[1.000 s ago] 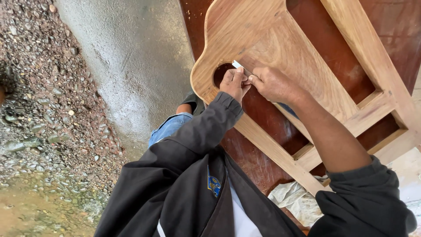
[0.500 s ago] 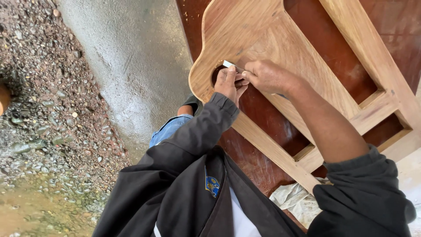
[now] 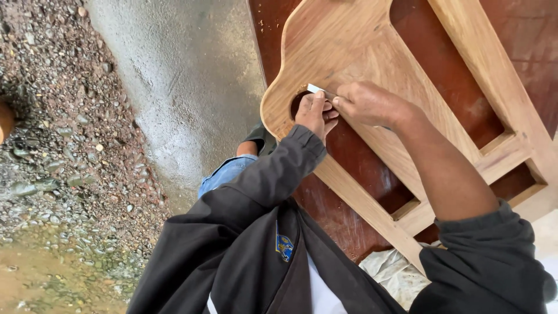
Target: The person uses a chisel to carve and shape the edges and inner curves of a wooden frame. They systematically work along the perimeter and the cutout sections, removing wood shavings to refine the piece's contours.
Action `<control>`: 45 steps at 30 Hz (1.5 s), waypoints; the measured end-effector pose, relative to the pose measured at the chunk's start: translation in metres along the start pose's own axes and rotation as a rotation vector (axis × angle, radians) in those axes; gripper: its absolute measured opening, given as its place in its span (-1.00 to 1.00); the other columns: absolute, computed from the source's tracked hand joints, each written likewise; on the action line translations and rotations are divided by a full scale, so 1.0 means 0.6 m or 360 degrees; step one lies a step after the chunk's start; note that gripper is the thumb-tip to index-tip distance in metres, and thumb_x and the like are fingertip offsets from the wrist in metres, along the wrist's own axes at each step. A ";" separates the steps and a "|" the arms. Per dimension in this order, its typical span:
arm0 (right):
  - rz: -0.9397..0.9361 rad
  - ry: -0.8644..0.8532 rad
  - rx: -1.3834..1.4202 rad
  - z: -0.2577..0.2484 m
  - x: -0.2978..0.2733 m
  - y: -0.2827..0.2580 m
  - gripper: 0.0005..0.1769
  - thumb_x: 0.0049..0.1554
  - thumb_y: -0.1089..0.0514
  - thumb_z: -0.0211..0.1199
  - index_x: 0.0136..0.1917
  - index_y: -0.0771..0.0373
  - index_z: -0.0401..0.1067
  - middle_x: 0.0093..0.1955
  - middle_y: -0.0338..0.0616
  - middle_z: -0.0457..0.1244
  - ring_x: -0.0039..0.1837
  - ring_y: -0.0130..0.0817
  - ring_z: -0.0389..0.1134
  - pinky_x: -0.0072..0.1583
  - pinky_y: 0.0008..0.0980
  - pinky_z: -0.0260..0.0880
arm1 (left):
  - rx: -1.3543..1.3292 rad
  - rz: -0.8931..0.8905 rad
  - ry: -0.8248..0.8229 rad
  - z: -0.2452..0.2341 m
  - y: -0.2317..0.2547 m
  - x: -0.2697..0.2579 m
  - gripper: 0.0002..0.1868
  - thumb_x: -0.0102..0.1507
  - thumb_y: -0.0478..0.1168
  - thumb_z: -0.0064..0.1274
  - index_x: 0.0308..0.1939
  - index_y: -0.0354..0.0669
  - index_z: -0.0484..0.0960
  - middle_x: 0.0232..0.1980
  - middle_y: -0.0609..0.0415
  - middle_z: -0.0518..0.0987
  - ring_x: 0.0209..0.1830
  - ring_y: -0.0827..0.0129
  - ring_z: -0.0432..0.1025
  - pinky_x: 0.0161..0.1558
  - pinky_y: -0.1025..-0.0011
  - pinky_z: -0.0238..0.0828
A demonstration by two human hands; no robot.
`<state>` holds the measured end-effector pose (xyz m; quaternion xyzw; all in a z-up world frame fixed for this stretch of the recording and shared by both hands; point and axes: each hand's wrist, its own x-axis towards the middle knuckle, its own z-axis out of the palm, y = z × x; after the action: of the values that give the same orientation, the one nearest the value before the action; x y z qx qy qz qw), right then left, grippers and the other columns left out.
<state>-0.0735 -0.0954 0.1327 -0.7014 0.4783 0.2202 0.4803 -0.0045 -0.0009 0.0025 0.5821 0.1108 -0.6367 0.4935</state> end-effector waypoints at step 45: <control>-0.0018 0.0743 -0.0400 0.110 0.007 0.044 -0.67 0.08 -0.02 -0.12 -0.37 0.20 0.23 -0.47 0.10 0.20 -0.30 -0.01 0.29 -0.33 -0.14 0.23 | 0.0069 -0.0045 -0.0141 -0.019 -0.028 0.013 -0.77 0.15 -0.03 -0.09 -0.24 -0.02 0.33 -0.33 -0.08 0.43 -0.27 0.17 0.38 -0.26 0.04 0.35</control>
<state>-0.0847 -0.0410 0.0878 -0.7901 0.5411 0.1074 0.2674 -0.0091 0.0115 -0.0150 0.5622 0.0832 -0.6710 0.4762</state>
